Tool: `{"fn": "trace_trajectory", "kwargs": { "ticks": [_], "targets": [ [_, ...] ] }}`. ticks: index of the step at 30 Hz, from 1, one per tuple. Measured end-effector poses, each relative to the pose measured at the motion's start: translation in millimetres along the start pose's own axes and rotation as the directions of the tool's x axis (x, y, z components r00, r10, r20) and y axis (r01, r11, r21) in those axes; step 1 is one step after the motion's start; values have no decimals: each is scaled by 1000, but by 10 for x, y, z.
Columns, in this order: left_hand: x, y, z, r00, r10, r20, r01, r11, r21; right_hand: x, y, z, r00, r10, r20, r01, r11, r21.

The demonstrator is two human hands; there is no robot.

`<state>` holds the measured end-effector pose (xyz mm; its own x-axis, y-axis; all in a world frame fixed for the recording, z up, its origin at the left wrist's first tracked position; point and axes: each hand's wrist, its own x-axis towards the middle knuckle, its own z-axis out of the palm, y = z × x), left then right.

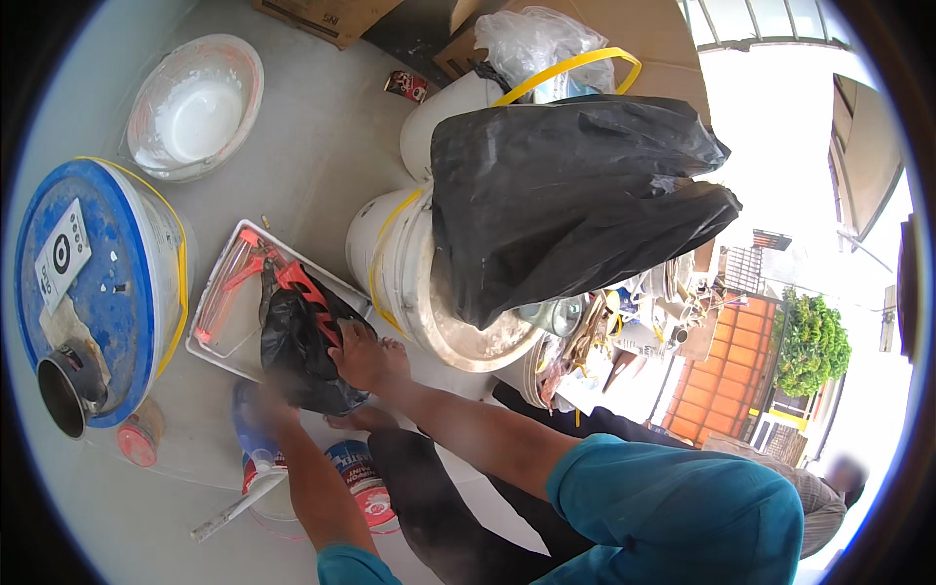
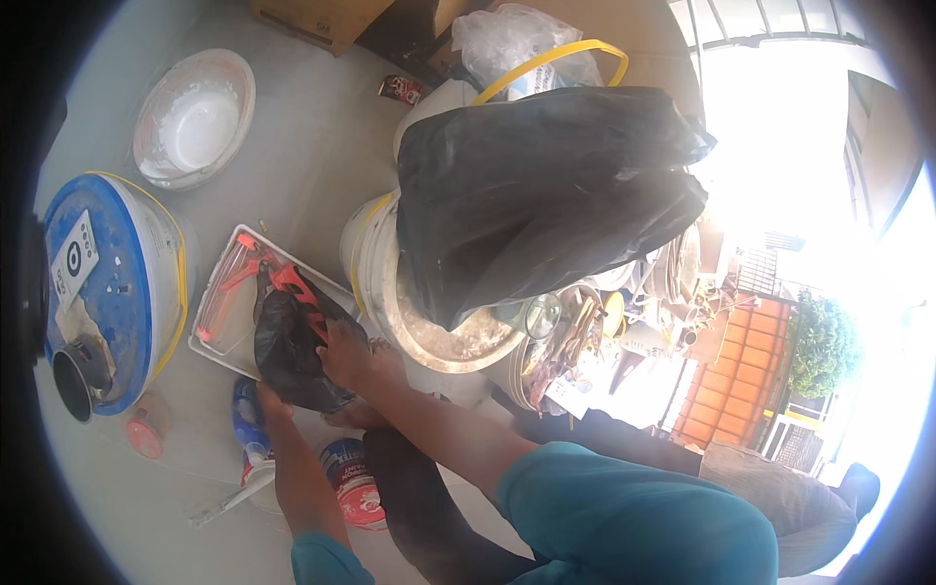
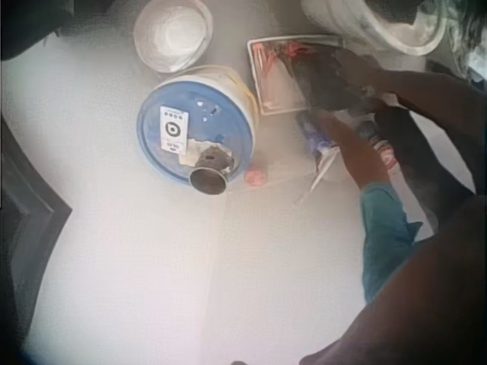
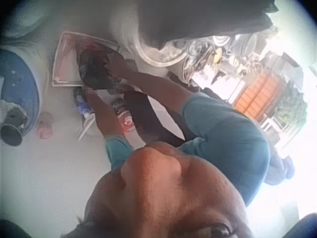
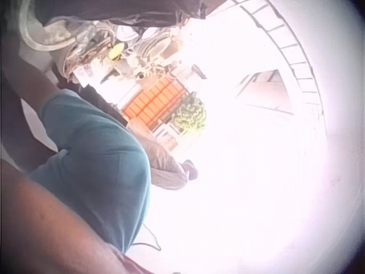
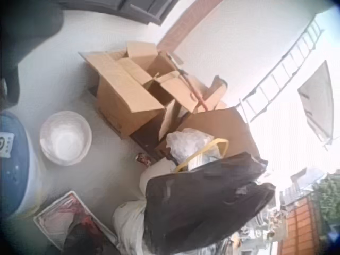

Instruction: The person applies and smooths plaster on a ceiling using a trowel and a pink float while standing on a wooden scaffold. After finishing, the person descends, walks through a hallway, and moves various buckets and boxes in a cluttered storage area.

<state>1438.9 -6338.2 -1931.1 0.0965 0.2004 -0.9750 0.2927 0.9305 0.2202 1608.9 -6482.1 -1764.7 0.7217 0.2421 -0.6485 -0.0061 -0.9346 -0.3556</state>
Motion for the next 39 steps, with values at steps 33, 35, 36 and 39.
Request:
{"fn": "trace_trajectory", "kwargs": {
  "ticks": [33, 35, 36, 39],
  "targets": [
    [-5169, 771, -401, 984, 129, -125, 49, 476, 878, -353, 3400, -5664, 505, 226, -833, -52, 971, 232],
    [-5093, 722, -609, 992, 24, -123, 93, 511, 854, 58, 3715, -5816, 510, 178, -842, -190, 977, 92],
    [-5029, 700, -715, 995, -62, -78, 99, 525, 845, 226, 3844, -5875, 538, 179, -824, -225, 972, 64],
    [-4920, 657, -976, 988, -147, -41, 118, 565, 817, 608, 4083, -5965, 671, 230, -705, -387, 920, -68]
  ]
}}
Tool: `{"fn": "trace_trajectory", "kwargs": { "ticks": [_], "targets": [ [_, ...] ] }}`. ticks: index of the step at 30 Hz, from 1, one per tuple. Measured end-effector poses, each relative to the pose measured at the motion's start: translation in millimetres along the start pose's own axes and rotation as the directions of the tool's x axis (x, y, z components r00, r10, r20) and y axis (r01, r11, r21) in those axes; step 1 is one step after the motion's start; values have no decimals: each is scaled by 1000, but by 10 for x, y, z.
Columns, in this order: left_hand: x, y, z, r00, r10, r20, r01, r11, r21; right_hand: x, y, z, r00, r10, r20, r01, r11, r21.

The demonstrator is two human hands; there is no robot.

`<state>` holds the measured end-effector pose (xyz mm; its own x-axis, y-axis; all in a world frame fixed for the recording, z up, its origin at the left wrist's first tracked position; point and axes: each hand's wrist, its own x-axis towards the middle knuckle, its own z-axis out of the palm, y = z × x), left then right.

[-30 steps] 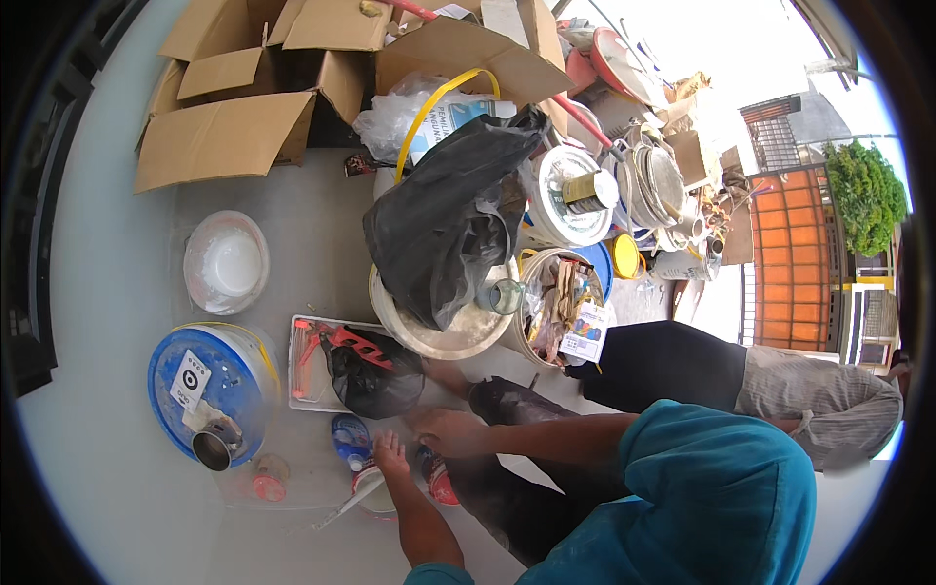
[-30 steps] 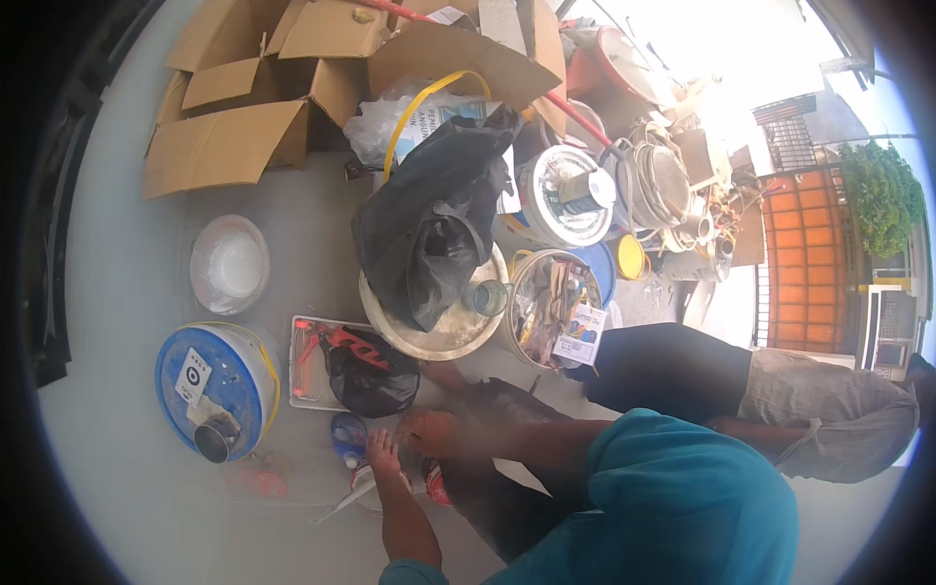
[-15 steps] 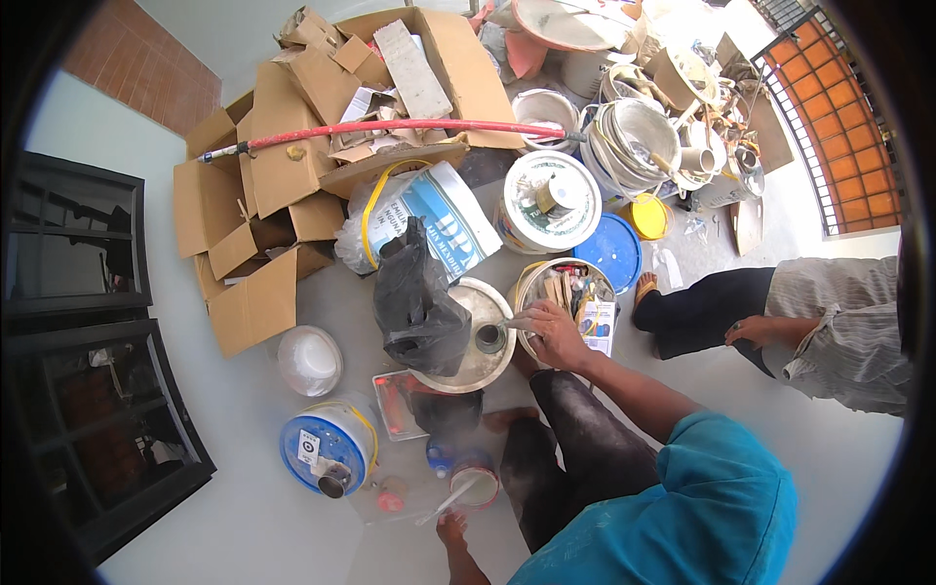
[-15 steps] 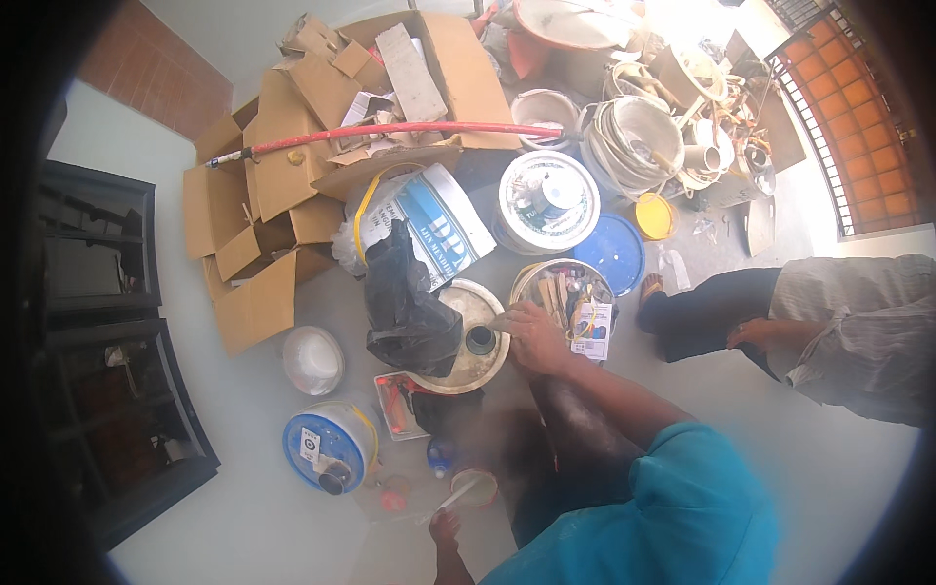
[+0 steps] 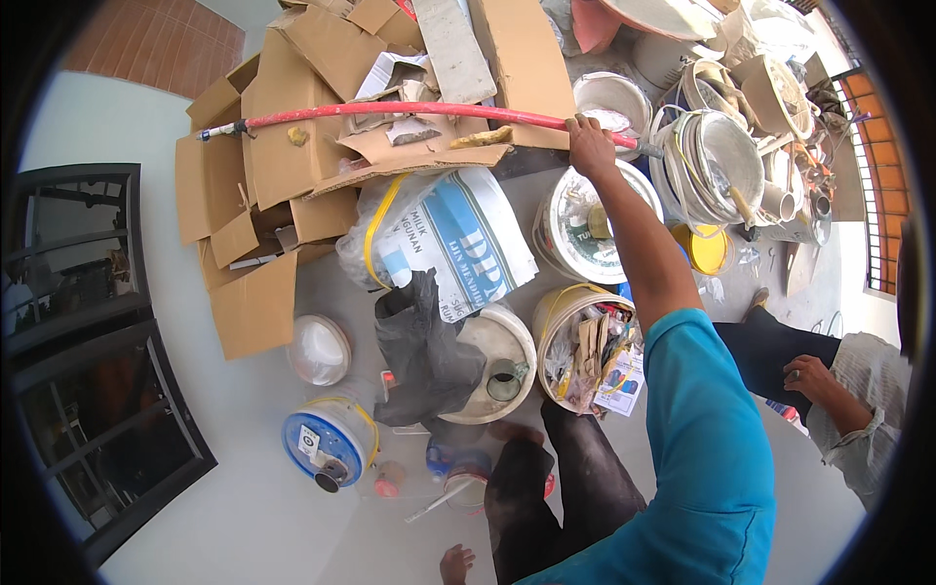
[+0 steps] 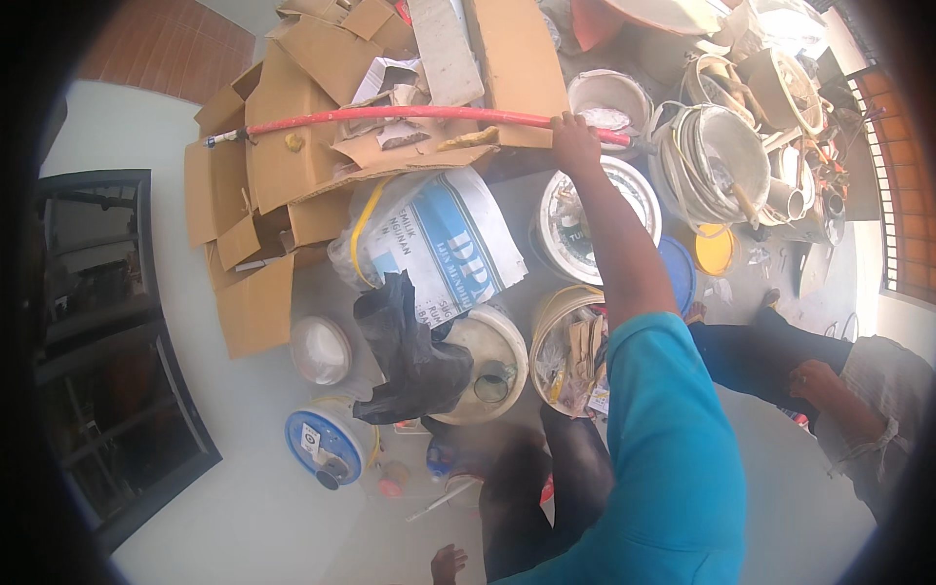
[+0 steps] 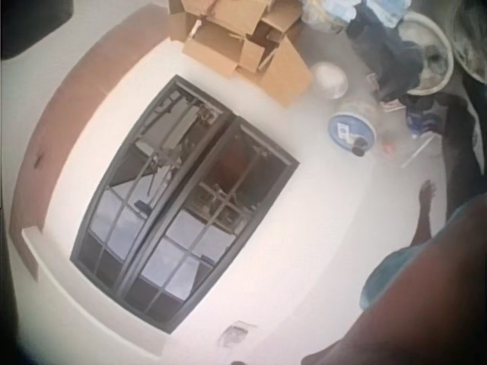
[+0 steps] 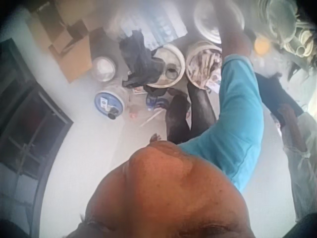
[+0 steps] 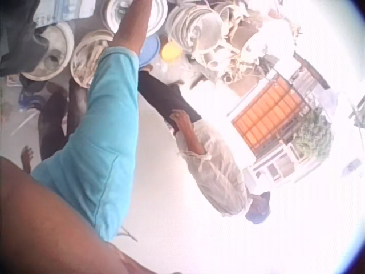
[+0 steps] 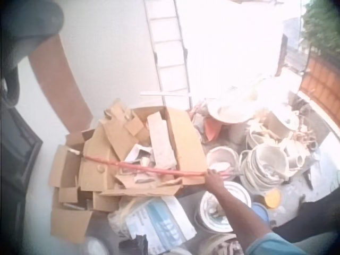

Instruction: The person applies and smooths plaster on a ceiling using a trowel and a pink float while standing on a wooden scaffold. After finishing, the person descends, walks through a hallway, and moves various buckets and boxes in a cluttered storage area.

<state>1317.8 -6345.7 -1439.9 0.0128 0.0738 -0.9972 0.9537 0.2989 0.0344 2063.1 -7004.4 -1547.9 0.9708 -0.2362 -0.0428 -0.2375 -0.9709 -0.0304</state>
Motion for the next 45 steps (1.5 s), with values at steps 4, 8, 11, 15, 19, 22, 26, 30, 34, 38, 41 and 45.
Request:
{"fn": "trace_trajectory", "kwargs": {
  "ticks": [4, 8, 11, 15, 19, 22, 26, 30, 34, 38, 41, 45],
  "targets": [
    [-24, -35, -42, 999, 2, -44, -2, 1000, -11, 227, -9, 205, 997, 10, 82, -5, 998, -56],
    [-95, 194, 39, 998, 7, -57, -7, 1000, 1, 308, 85, 129, 994, -49, 95, 59, 993, -104],
    [-139, 329, 77, 998, 28, -59, -28, 1000, 13, 276, 254, -202, 992, -109, 62, 106, 993, 47],
    [-102, 358, -5, 996, 90, -18, -90, 996, 2, -9, 305, -810, 912, -348, -218, 365, 930, 39],
    [135, 373, -23, 981, 178, 82, -177, 984, -22, -852, 276, -1325, 979, -205, 13, 199, 964, 175],
    [371, 565, 221, 992, 101, 70, -109, 988, 109, -1675, 332, -1633, 983, -97, 154, 53, 962, 269],
    [-13, 969, 756, 885, 422, 195, -464, 768, 442, -2841, 305, -2052, 969, 61, 241, -157, 902, 403],
    [-837, 1681, 1571, 851, 468, 237, -473, 489, 733, -3905, 64, -2474, 936, 183, 301, -308, 838, 450],
    [-1667, 2336, 2357, 673, 549, 495, -739, 469, 484, -4746, -357, -2700, 897, 196, 397, -399, 745, 535],
    [-2298, 3122, 3011, 277, 745, 607, -890, 437, -131, -5296, -932, -2794, 945, 79, 318, -303, 579, 757],
    [-2851, 3596, 3350, 11, 791, 612, -892, 284, -351, -5433, -1427, -2837, 971, 39, 235, -230, 407, 884],
    [-3466, 3692, 3385, 31, 841, 540, -756, 373, -538, -5502, -1865, -2861, 988, -120, 97, -36, 434, 900]
  ]
}}
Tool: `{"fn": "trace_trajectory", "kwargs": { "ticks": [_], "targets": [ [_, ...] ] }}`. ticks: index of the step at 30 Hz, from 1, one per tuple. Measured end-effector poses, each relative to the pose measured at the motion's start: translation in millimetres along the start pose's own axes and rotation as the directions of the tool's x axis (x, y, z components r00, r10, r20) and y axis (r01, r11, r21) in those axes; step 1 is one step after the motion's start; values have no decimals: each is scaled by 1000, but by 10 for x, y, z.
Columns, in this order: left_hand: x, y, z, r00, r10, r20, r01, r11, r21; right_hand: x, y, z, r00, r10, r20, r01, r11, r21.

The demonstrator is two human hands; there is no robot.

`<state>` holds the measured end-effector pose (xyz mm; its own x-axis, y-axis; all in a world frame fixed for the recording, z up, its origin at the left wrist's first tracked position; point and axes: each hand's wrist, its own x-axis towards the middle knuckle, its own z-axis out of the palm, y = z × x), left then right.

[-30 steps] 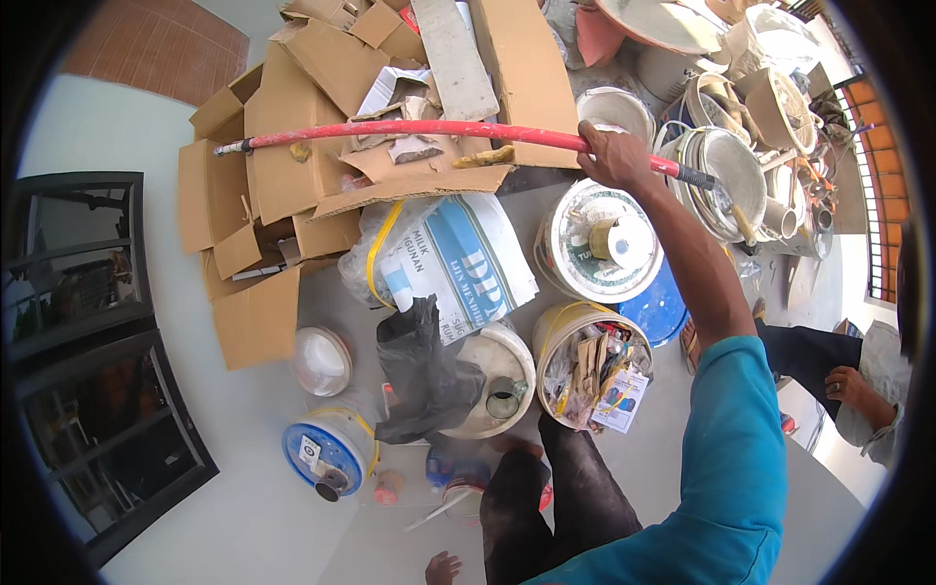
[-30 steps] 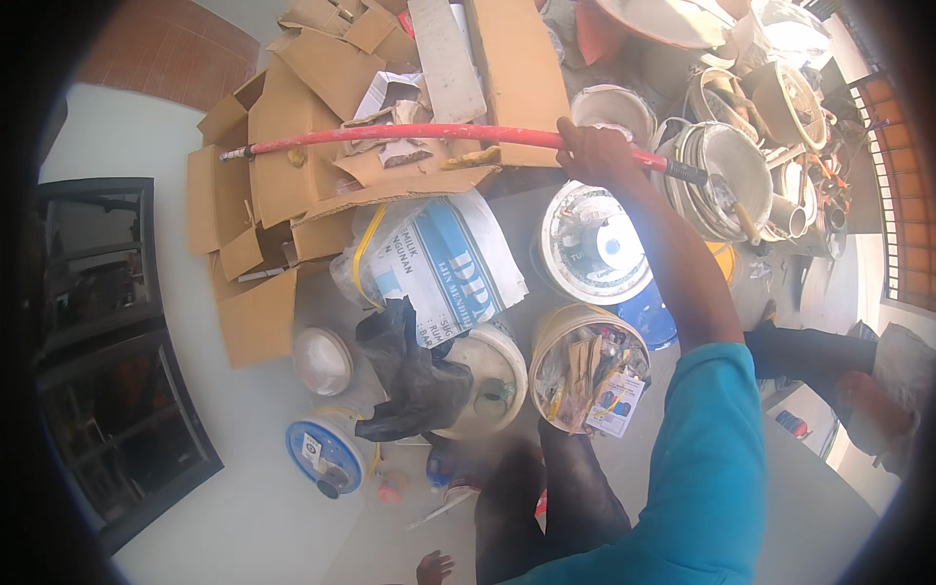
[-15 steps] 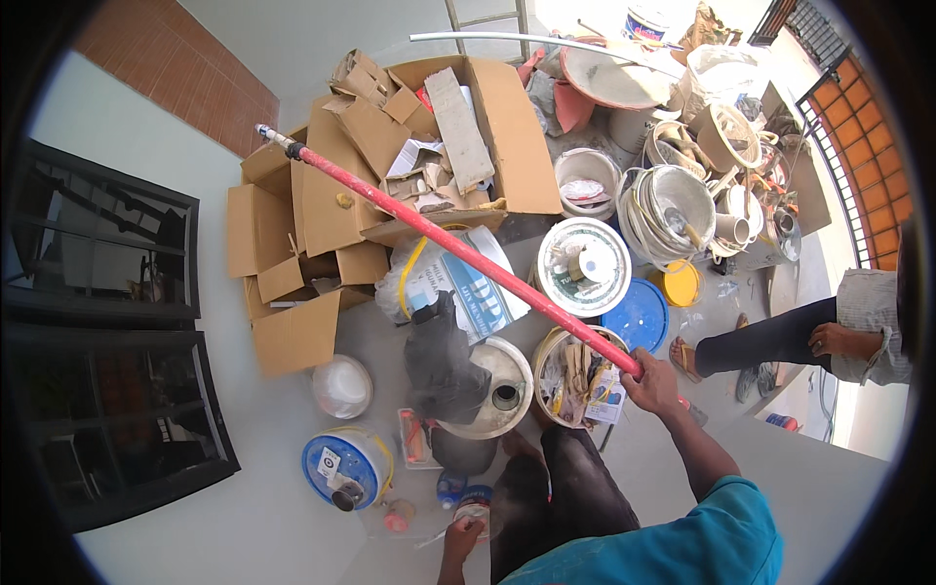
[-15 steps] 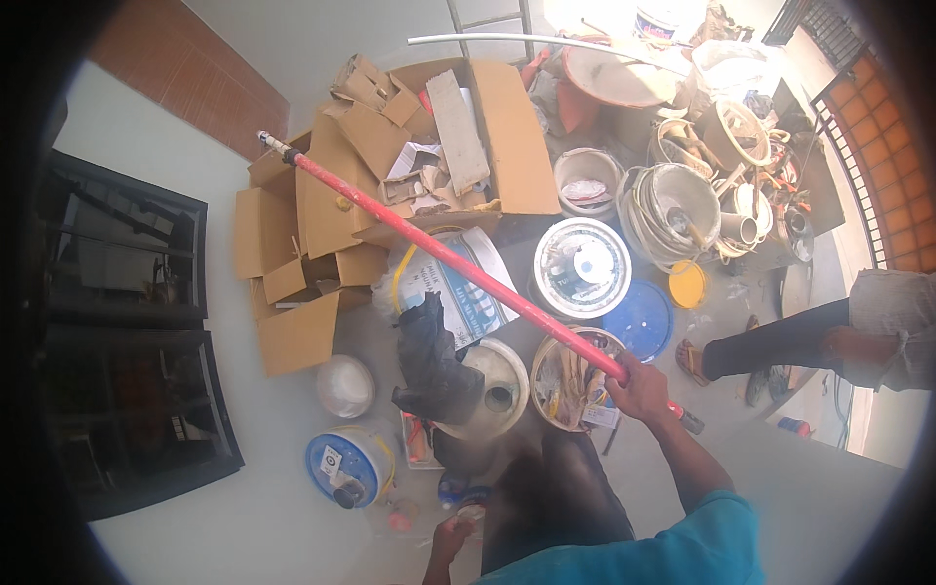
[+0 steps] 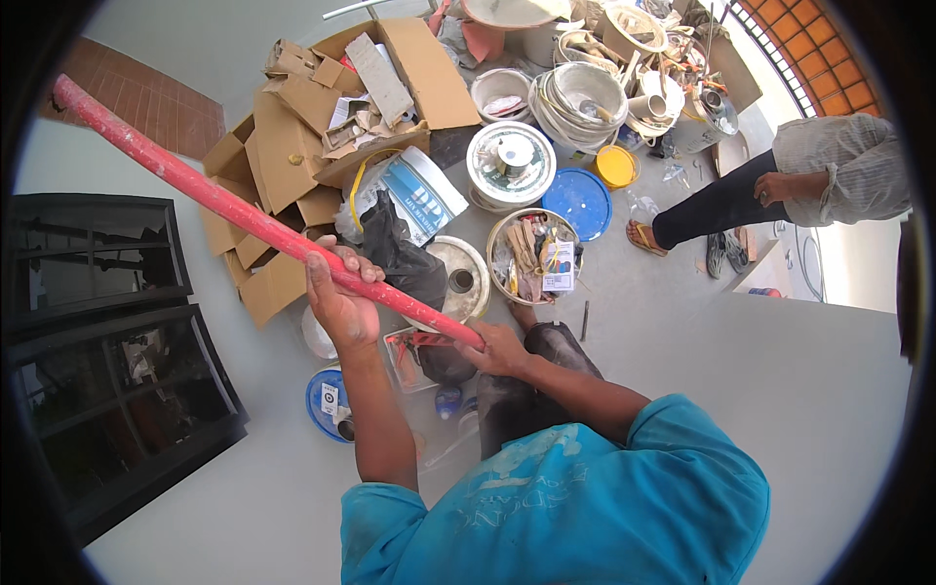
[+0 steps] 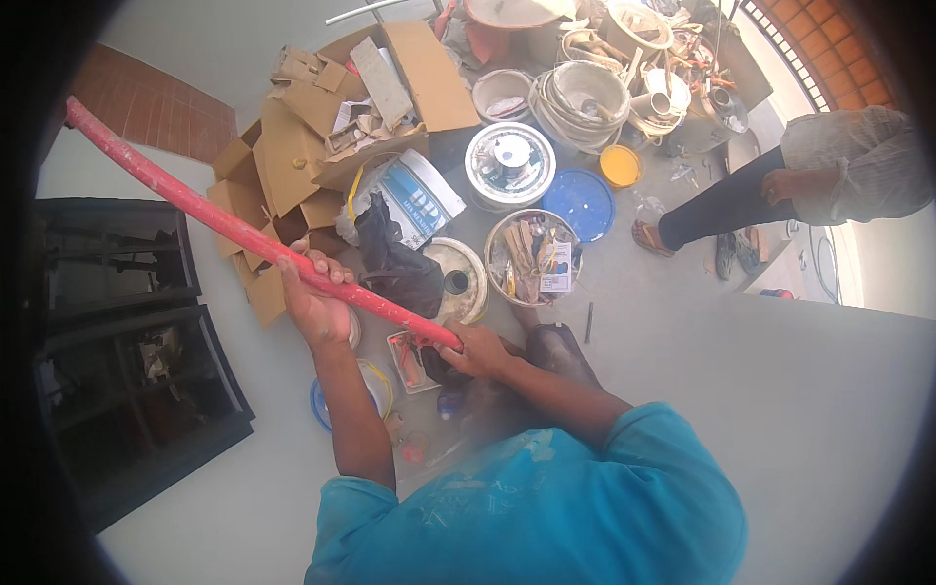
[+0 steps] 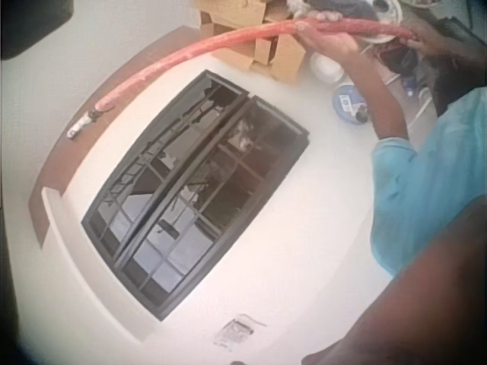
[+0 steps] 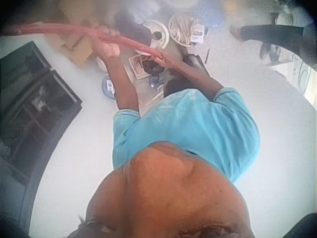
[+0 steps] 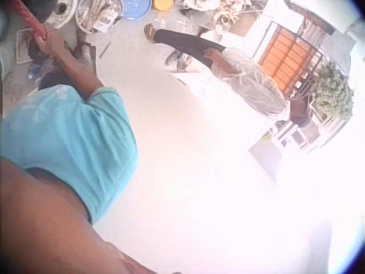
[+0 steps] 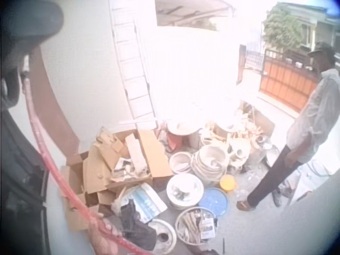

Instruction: The person applies and smooths plaster on a ceiling using a trowel and a pink float while standing on a wooden scaffold. After finishing, the person descends, walks through a hallway, and moves various buckets and boxes in a cluttered storage area.

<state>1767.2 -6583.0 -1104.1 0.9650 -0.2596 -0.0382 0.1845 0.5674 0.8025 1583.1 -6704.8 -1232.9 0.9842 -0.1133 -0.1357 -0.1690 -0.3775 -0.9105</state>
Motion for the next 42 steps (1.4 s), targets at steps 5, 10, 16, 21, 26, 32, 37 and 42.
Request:
{"fn": "trace_trajectory", "kwargs": {
  "ticks": [5, 10, 16, 21, 26, 32, 37, 42],
  "targets": [
    [-462, 233, 72, 961, 175, -212, -130, 969, 210, -349, 132, 14, 956, -292, 41, 295, 939, -177],
    [-785, 376, -48, 948, 222, -226, -160, 951, 266, -873, 696, -639, 970, 243, 7, -227, 913, -338],
    [-1009, 458, -134, 901, 301, -312, -209, 932, 296, -1579, 1440, -1390, 856, 477, -198, -514, 750, -416],
    [-1119, 452, -97, 853, 440, -280, -281, 840, 464, -1732, 1766, -1599, 791, 502, -349, -610, 690, -391],
    [-1166, 421, -1, 749, 538, -387, -287, 789, 543, -1346, 2003, -1865, 824, 429, -371, -562, 704, -434],
    [-1328, 270, 322, 676, 524, -518, -197, 806, 558, -666, 2616, -2348, 964, 55, -258, -188, 831, -523],
    [-1457, 53, 742, 529, 593, -608, -113, 759, 642, -161, 3070, -2959, 905, 423, 43, -382, 854, -353],
    [-1559, -196, 722, 388, 664, -639, -73, 713, 697, 307, 3151, -3371, 896, 443, 39, -409, 856, -317]
  ]
}}
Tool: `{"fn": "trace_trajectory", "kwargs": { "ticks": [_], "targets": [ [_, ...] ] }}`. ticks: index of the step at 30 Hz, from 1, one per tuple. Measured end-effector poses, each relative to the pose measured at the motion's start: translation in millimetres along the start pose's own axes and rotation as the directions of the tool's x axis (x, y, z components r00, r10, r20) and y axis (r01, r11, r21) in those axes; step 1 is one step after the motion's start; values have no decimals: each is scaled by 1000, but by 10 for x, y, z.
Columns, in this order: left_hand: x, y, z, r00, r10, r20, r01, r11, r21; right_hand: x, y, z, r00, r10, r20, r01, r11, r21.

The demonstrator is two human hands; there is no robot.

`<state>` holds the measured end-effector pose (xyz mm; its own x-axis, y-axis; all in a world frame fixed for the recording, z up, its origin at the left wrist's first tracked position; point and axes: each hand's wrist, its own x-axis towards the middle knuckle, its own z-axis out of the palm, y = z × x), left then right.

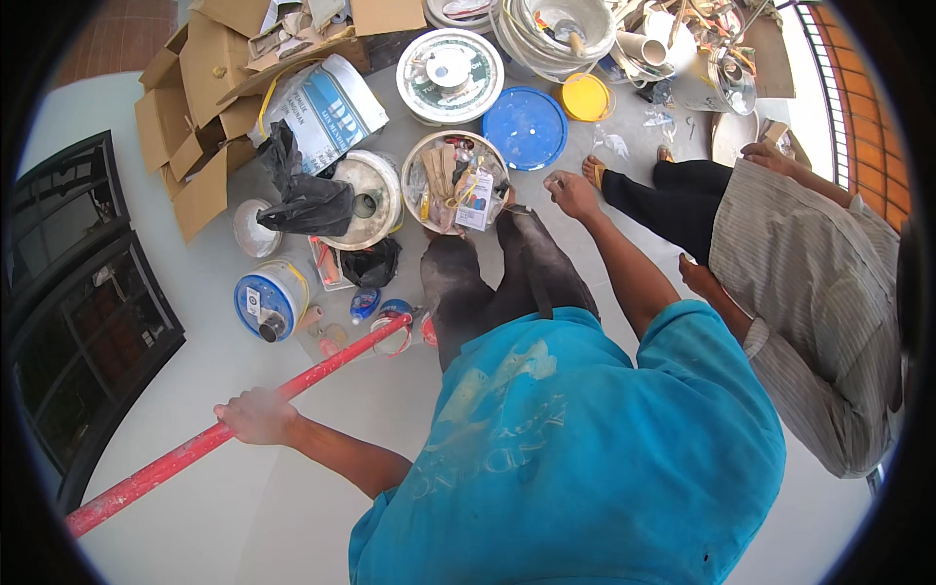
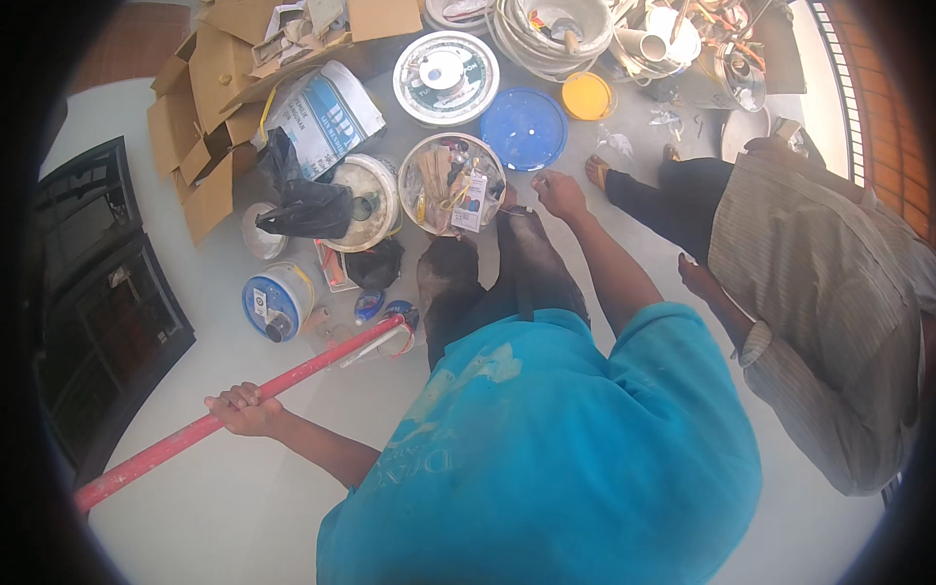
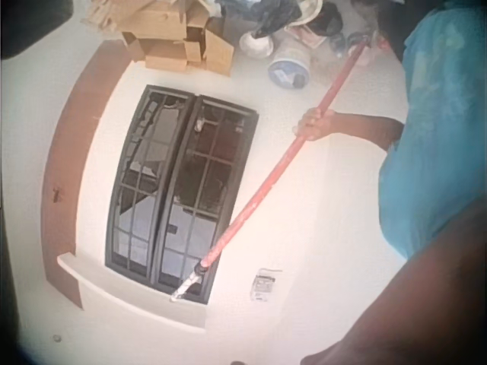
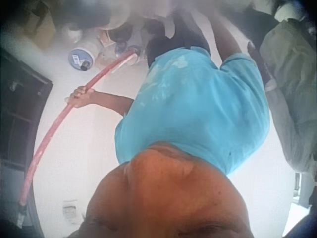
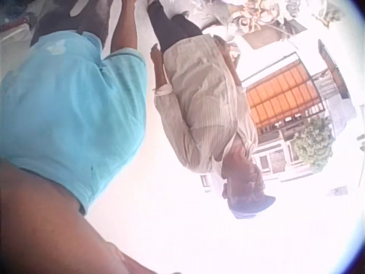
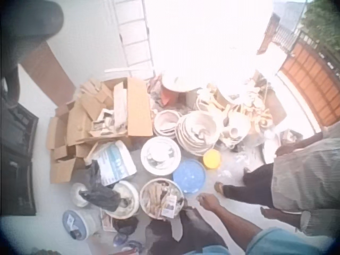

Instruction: The person applies and smooths plaster on a ceiling using a trowel and a pink float while standing on a wooden scaffold. After finishing, the person descends, walks through a hallway, and moves various buckets and boxes in a cluttered storage area.

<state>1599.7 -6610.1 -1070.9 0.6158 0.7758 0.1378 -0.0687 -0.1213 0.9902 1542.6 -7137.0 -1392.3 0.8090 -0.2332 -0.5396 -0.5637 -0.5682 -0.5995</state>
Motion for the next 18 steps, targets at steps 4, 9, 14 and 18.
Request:
{"fn": "trace_trajectory", "kwargs": {
  "ticks": [4, 9, 14, 18],
  "targets": [
    [110, -113, -132, 985, 48, 168, -44, 999, -28, 312, -295, -23, 997, -69, -29, 63, 985, -163],
    [467, 214, 139, 860, 148, 488, 130, 863, -489, 752, -870, 158, 975, -222, -27, 217, 967, -134],
    [1136, 719, 1059, 736, 342, 584, 67, 822, -565, 1175, -1639, 317, 972, -232, -29, 228, 967, -112],
    [1676, 358, 1919, 802, 412, 433, -107, 812, -574, 1421, -2129, 454, 973, -230, -17, 229, 973, -40]
  ]
}}
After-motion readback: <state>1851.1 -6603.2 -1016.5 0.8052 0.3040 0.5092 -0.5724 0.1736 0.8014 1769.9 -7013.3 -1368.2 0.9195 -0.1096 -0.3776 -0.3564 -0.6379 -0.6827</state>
